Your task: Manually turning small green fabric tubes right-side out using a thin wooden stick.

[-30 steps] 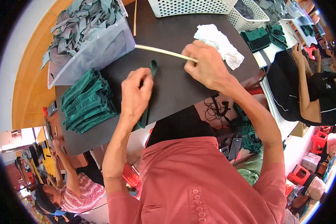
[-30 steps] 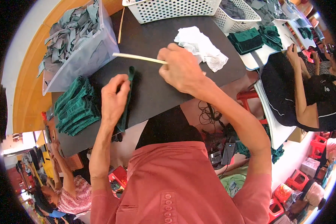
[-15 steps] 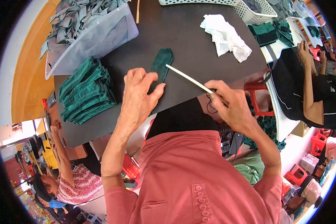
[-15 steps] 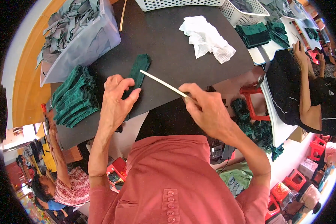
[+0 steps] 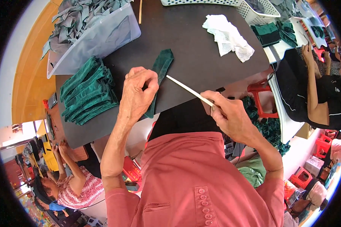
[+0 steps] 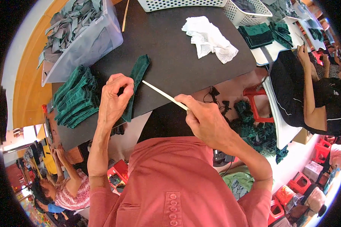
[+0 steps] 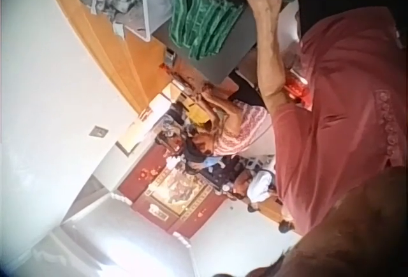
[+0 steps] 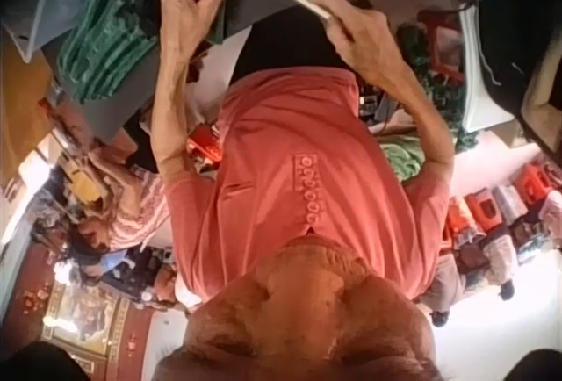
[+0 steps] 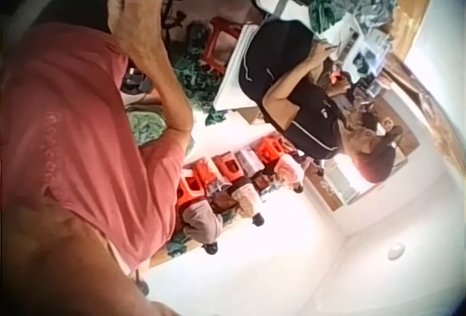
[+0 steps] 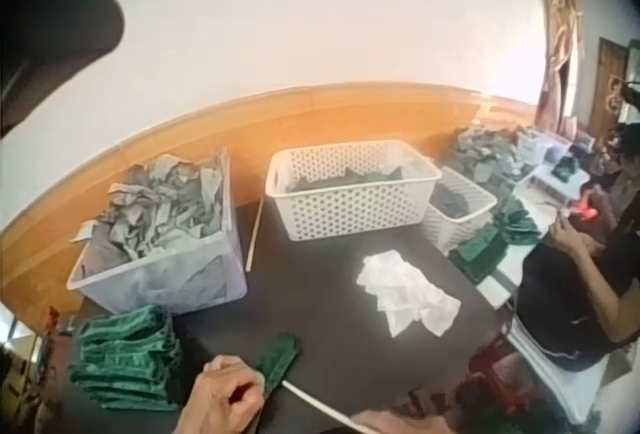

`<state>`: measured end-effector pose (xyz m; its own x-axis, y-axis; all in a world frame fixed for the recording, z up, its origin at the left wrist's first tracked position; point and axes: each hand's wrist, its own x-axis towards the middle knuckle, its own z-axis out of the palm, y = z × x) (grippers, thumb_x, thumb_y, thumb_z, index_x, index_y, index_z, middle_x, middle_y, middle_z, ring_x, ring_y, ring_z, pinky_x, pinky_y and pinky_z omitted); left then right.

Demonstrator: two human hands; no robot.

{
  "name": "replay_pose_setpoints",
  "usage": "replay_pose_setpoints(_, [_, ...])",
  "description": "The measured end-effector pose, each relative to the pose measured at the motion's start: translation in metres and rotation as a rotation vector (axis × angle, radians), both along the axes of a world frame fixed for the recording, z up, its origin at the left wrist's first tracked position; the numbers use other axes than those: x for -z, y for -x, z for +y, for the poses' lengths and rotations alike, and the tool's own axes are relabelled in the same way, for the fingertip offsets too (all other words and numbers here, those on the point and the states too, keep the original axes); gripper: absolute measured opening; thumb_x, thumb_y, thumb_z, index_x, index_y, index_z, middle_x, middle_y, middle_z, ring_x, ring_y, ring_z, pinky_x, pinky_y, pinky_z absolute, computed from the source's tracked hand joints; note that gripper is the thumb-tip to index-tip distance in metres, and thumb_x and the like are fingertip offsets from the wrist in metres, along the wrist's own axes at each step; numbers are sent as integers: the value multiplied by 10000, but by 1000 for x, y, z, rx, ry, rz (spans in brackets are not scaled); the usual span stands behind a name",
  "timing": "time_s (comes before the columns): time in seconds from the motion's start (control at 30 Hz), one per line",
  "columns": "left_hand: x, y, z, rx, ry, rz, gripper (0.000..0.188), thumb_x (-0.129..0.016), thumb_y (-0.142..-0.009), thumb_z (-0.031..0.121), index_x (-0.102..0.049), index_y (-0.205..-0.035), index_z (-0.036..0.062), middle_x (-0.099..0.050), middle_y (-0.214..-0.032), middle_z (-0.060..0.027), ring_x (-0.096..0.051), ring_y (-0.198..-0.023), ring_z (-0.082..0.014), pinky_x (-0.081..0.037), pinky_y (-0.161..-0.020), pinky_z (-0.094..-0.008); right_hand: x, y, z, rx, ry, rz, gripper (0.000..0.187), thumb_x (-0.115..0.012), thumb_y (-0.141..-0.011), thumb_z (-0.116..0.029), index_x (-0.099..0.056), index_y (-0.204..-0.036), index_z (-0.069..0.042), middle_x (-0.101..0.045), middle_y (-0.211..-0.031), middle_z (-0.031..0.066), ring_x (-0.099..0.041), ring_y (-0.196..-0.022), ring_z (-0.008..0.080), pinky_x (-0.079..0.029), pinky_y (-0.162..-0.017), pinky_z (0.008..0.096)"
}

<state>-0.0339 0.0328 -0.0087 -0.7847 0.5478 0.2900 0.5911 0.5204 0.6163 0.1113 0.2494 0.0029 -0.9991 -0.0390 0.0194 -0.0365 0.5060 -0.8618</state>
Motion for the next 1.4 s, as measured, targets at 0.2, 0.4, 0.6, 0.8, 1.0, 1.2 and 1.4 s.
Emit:
replay_pose_setpoints(0.2, [-1, 0, -5, 69, -18, -85, 67, -596, -787, 31, -610, -847, 5, -591, -783, -68, -553, -851, -203, -434, -774, -320, -6, -2, -8, -6, 18, -32, 398, -508, -806, 59, -494, -1190, -41, -576, -798, 202, -573, -625, 327, -451, -595, 381])
replay_pose_setpoints(0.4, [2, -2, -4, -12, -58, -101, 68, -605, -793, 38, -600, -853, 6, -589, -774, -66, -558, -853, -200, -430, -793, -324, -1, -1, -8, -50, -44, 0, 423, -515, -792, 61, -485, -1203, -35, -546, -727, 187, -547, -587, 305, -440, -580, 365])
replay_pose_setpoints(0.6, [-1, -6, -1, 64, 82, 29, 61, -617, -755, 33, -576, -799, 24, -576, -752, -61, -545, -902, -241, -414, -821, -348, 1, -2, -6, -39, -21, -56, 413, -517, -791, 53, -486, -1193, -39, -524, -689, 179, -535, -576, 302, -435, -573, 359])
replay_pose_setpoints(0.8, [5, -7, 2, 26, 108, 132, 72, -596, -710, 0, -555, -761, 29, -540, -705, -61, -540, -879, -245, -407, -800, -354, 0, -5, -8, -34, -23, -52, 394, -513, -793, 48, -492, -1175, -42, -516, -678, 172, -531, -567, 291, -437, -572, 354])
replay_pose_setpoints(1.0, [4, -2, -4, 14, -7, 13, 92, -587, -702, -11, -559, -781, 27, -549, -724, -56, -545, -833, -233, -404, -787, -331, 2, -3, -7, -52, -3, -46, 394, -513, -786, 53, -491, -1169, -36, -515, -684, 169, -531, -570, 299, -438, -570, 355])
replay_pose_setpoints(1.2, [0, -19, 4, 83, -28, 64, 138, -600, -688, -22, -577, -813, 30, -554, -766, -75, -550, -857, -249, -402, -789, -361, 12, 1, -18, 22, 41, 44, 366, -517, -797, 58, -502, -1154, -22, -530, -676, 151, -528, -555, 257, -434, -555, 338])
replay_pose_setpoints(1.4, [2, -45, 14, 132, -129, 221, 257, -673, -655, -36, -577, -890, 9, -520, -821, -109, -526, -876, -293, -404, -799, -385, 35, -2, -27, 110, 327, -64, 264, -517, -860, 17, -537, -1123, 2, -528, -643, 64, -471, -533, 99, -403, -512, 261])
